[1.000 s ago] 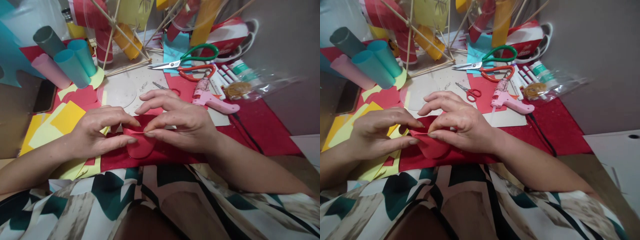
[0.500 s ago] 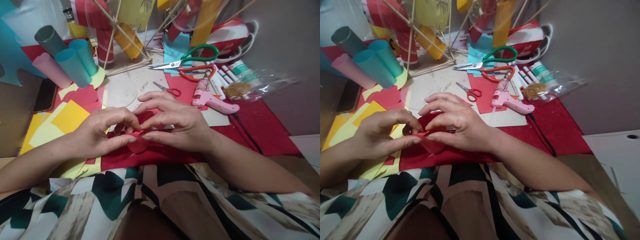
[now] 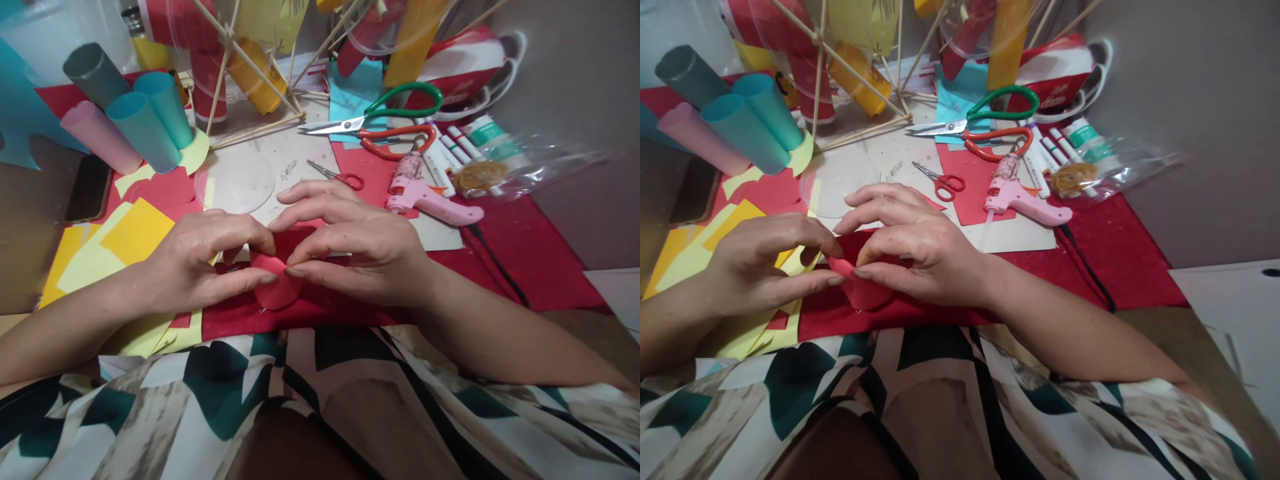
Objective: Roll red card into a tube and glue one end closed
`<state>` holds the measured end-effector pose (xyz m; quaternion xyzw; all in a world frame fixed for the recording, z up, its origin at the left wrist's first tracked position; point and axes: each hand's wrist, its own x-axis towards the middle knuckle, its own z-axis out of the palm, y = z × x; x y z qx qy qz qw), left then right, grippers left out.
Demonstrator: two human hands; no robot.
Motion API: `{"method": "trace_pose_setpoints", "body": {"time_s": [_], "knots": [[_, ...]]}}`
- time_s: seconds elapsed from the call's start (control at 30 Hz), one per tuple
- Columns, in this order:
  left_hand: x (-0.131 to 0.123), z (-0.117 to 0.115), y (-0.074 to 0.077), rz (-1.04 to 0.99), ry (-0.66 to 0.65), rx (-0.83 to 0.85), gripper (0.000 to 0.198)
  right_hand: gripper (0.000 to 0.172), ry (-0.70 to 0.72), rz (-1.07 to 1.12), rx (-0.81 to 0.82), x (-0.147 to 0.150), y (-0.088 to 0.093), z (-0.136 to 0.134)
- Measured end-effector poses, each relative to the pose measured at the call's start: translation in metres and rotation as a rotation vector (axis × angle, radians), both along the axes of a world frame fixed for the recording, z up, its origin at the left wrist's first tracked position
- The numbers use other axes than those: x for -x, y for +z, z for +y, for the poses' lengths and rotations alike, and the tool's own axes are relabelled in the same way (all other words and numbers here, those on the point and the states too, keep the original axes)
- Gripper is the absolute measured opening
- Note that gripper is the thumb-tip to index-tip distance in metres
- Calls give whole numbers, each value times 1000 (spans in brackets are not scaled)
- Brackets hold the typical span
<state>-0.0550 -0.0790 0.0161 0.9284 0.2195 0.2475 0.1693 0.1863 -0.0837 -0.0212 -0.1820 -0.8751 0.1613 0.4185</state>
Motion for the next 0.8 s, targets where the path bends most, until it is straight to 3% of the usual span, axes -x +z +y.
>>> {"method": "trace_pose_setpoints", "body": {"time_s": [0.3,0.57,0.8], "knots": [[3,1,-3,-152,-41,299,14,8,32,-17,57,-1,0,-1],[1,-4,1,-113,-98,144,15,6,96,-39,141,2,1,-1],[1,-4,2,-33,-117,108,13,8,158,-11,183,4,-3,2]]}}
